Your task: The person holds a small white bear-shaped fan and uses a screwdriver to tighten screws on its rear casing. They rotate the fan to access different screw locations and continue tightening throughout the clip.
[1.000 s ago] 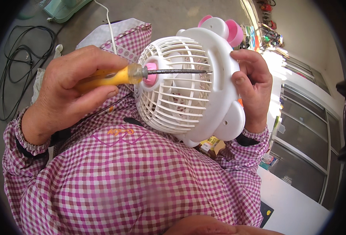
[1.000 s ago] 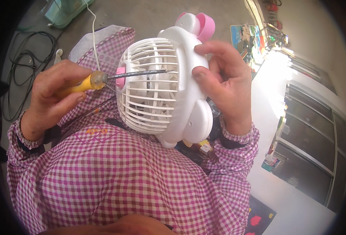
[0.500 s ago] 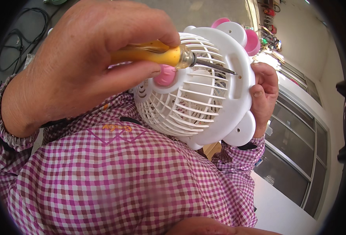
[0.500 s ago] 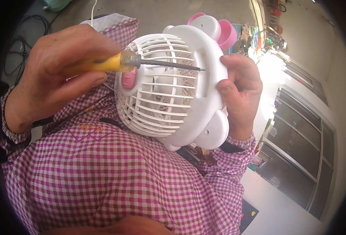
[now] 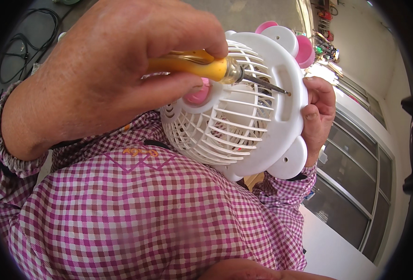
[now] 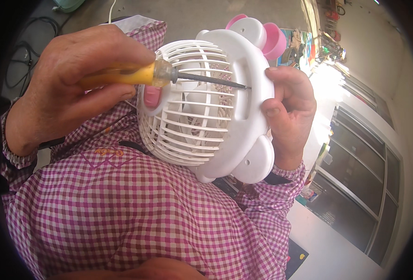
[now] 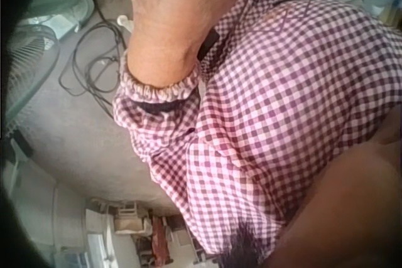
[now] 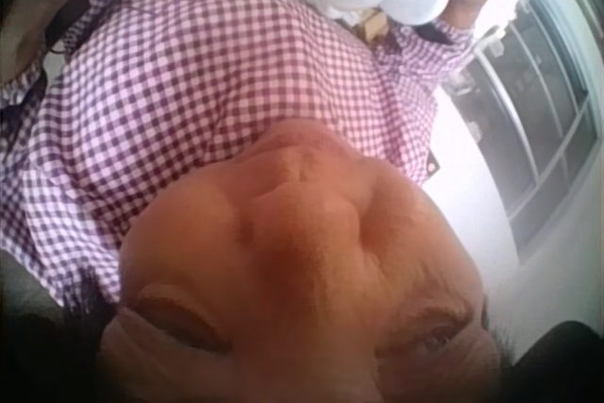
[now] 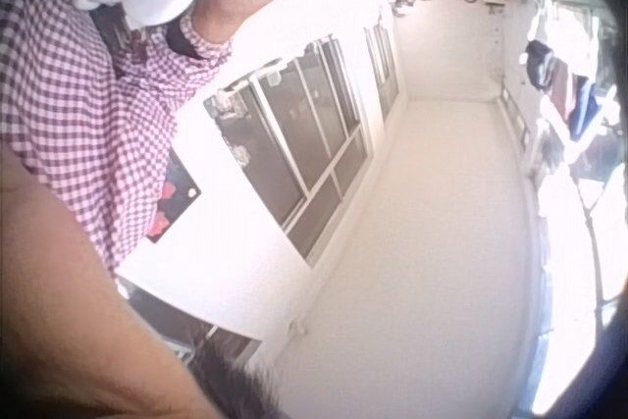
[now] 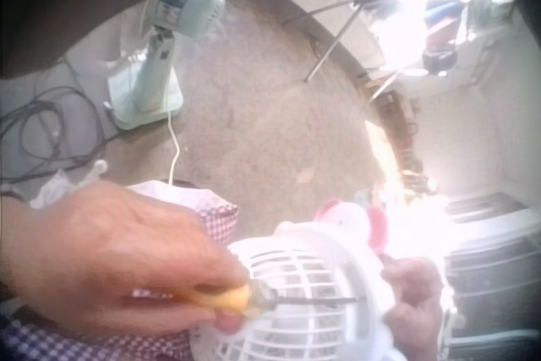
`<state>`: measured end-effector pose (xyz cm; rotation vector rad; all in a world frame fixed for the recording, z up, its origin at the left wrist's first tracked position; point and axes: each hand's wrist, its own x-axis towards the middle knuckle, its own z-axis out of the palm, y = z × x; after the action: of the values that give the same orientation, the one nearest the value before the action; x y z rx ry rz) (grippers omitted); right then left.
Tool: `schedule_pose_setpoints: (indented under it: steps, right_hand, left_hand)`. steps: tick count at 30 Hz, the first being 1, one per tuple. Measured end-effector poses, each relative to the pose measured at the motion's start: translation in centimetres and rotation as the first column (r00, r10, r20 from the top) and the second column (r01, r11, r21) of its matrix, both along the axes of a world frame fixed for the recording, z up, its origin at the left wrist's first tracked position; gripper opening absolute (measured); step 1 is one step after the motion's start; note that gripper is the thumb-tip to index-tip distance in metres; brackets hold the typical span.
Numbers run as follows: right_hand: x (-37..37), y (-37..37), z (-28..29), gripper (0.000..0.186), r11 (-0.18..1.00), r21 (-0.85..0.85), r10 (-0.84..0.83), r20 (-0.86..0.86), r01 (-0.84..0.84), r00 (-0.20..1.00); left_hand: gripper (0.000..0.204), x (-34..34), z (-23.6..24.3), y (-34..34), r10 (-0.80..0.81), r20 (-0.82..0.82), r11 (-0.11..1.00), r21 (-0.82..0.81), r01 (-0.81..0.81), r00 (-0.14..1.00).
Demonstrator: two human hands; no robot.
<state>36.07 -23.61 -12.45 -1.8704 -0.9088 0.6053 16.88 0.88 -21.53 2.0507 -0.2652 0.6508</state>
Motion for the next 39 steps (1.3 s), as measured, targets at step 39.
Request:
schedule_pose_setpoints:
  steps: [39]
  right_hand:
    - [-2.1, 0.8, -2.9, 0.052, 0.972, 0.184, -0.144, -0.025, 0.146, 0.989]
  left_hand:
    - [0.033, 1.1, -1.3, 0.9, 0.102, 0.391, 0.900, 0.356, -0.253, 0.915]
